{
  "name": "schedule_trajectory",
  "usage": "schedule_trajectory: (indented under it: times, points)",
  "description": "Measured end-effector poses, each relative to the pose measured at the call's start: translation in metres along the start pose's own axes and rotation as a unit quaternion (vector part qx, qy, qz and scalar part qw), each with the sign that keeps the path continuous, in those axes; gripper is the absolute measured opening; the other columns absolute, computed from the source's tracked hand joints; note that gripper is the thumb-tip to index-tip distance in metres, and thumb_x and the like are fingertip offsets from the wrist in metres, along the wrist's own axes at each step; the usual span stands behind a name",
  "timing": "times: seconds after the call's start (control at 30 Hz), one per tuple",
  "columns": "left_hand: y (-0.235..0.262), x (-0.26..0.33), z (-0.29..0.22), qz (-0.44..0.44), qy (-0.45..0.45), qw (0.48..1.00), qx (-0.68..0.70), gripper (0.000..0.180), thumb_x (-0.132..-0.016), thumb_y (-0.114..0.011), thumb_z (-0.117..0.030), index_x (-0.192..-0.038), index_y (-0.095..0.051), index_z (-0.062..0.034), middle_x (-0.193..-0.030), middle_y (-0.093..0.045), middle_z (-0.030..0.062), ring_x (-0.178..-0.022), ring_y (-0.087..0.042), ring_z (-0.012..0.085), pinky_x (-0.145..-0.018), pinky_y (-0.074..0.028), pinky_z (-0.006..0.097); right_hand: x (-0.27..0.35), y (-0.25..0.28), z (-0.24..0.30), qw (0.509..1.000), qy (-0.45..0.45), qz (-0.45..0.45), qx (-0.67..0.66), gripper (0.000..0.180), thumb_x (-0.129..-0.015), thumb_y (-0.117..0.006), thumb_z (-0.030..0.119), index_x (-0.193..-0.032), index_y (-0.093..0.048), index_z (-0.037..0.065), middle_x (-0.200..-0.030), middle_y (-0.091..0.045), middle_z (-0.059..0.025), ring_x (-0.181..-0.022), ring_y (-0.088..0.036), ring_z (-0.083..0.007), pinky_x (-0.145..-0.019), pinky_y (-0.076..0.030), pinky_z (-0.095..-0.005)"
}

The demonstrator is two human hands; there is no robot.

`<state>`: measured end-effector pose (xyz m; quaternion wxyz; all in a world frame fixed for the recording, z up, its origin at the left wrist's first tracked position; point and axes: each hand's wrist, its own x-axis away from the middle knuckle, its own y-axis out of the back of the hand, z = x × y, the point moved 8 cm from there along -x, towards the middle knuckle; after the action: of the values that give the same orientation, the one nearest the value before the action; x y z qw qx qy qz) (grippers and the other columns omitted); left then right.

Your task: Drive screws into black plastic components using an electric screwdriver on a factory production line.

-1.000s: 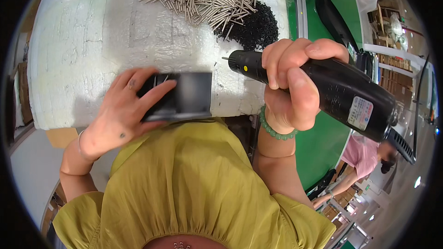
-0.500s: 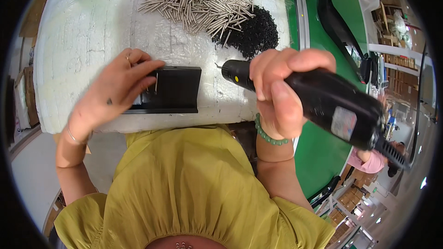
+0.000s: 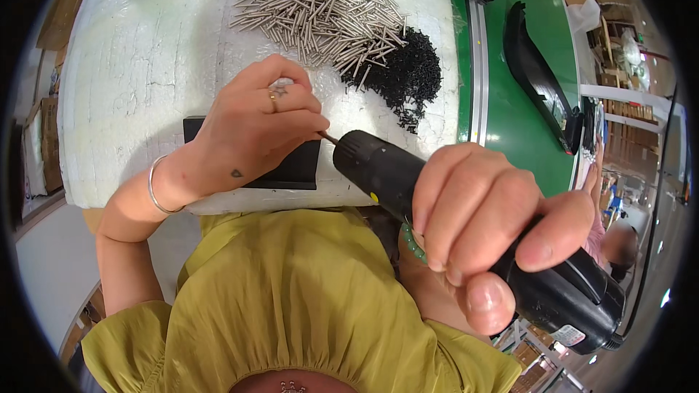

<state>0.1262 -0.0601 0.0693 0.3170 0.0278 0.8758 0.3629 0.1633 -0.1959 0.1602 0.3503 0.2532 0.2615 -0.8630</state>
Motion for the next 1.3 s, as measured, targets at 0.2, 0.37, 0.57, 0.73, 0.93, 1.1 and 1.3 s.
schedule_trajectory:
  times: [0.2, 0.37, 0.57, 0.73, 0.93, 1.1, 1.3]
  points:
    - [0.005, 0.006, 0.010, -0.032, 0.094, 0.979, 0.178, 0.020, -0.064, -0.075, 0.001, -0.081, -0.066, -0.0043, -0.077, -0.063, 0.0021, -0.081, -0.054, 0.0222, -0.068, -0.046, 0.031, -0.001, -0.001, 0.011, 0.998, 0.039, 0.023, -0.045, 0.026, -0.069, -0.063, 0.010, -0.090, -0.048, 0.012, -0.059, -0.055, 0.0065, -0.050, -0.053, -0.0032, -0.056, -0.042, -0.0165]
    - [0.003, 0.009, 0.001, -0.025, 0.068, 0.984, 0.165, 0.018, -0.067, -0.073, 0.000, -0.083, -0.066, -0.0036, -0.079, -0.063, 0.0036, -0.085, -0.056, 0.0233, -0.068, -0.048, 0.032, -0.001, -0.009, 0.013, 0.993, 0.046, 0.084, -0.067, 0.027, -0.067, -0.066, 0.009, -0.087, -0.049, 0.011, -0.058, -0.057, 0.0054, -0.046, -0.054, -0.0035, -0.052, -0.045, -0.0157]
    - [-0.005, 0.025, 0.004, 0.004, 0.053, 0.985, 0.166, 0.020, -0.069, -0.071, -0.001, -0.088, -0.065, -0.0039, -0.086, -0.064, 0.0043, -0.093, -0.058, 0.0255, -0.072, -0.049, 0.033, 0.001, -0.031, 0.002, 0.984, 0.032, 0.171, -0.034, 0.031, -0.068, -0.073, 0.005, -0.088, -0.050, 0.010, -0.058, -0.059, 0.0037, -0.045, -0.054, -0.0045, -0.046, -0.044, -0.0151]
    - [0.014, 0.026, -0.013, 0.028, 0.081, 0.995, 0.052, 0.050, -0.068, -0.074, -0.014, -0.115, -0.059, -0.0076, -0.114, -0.057, 0.0072, -0.108, -0.051, 0.0283, -0.090, -0.042, 0.041, -0.001, -0.023, -0.011, 0.996, 0.016, 0.090, -0.001, 0.030, -0.071, -0.068, 0.008, -0.092, -0.048, 0.013, -0.056, -0.056, 0.0056, -0.045, -0.052, -0.0027, -0.046, -0.040, -0.0141]
    - [0.056, 0.089, 0.020, 0.145, 0.272, 0.938, -0.159, 0.075, -0.054, -0.080, -0.021, -0.125, -0.055, -0.0168, -0.107, -0.054, 0.0094, -0.101, -0.050, 0.0304, -0.090, -0.041, 0.041, -0.011, 0.021, -0.004, 0.999, 0.033, 0.023, 0.002, 0.033, -0.075, -0.060, 0.004, -0.101, -0.041, 0.011, -0.057, -0.049, 0.0013, -0.047, -0.049, -0.0123, -0.049, -0.041, -0.0275]
    - [0.168, 0.161, 0.063, -0.031, 0.436, 0.850, -0.292, 0.087, -0.053, -0.082, -0.005, -0.131, -0.046, -0.0092, -0.112, -0.057, 0.0147, -0.102, -0.051, 0.0349, -0.090, -0.043, 0.042, -0.008, 0.062, 0.004, 0.995, 0.077, -0.068, -0.004, 0.031, -0.077, -0.057, 0.005, -0.102, -0.038, 0.009, -0.056, -0.045, -0.0003, -0.047, -0.045, -0.0131, -0.054, -0.039, -0.0299]
    - [0.152, 0.068, 0.081, -0.027, 0.384, 0.915, -0.122, 0.094, -0.066, -0.081, -0.030, -0.142, -0.032, -0.0070, -0.137, -0.040, 0.0210, -0.126, -0.040, 0.0329, -0.101, -0.037, 0.043, -0.007, 0.089, -0.013, 0.988, 0.095, -0.122, -0.007, 0.029, -0.078, -0.057, 0.004, -0.100, -0.039, 0.009, -0.060, -0.046, -0.0017, -0.048, -0.043, -0.0113, -0.053, -0.038, -0.0286]
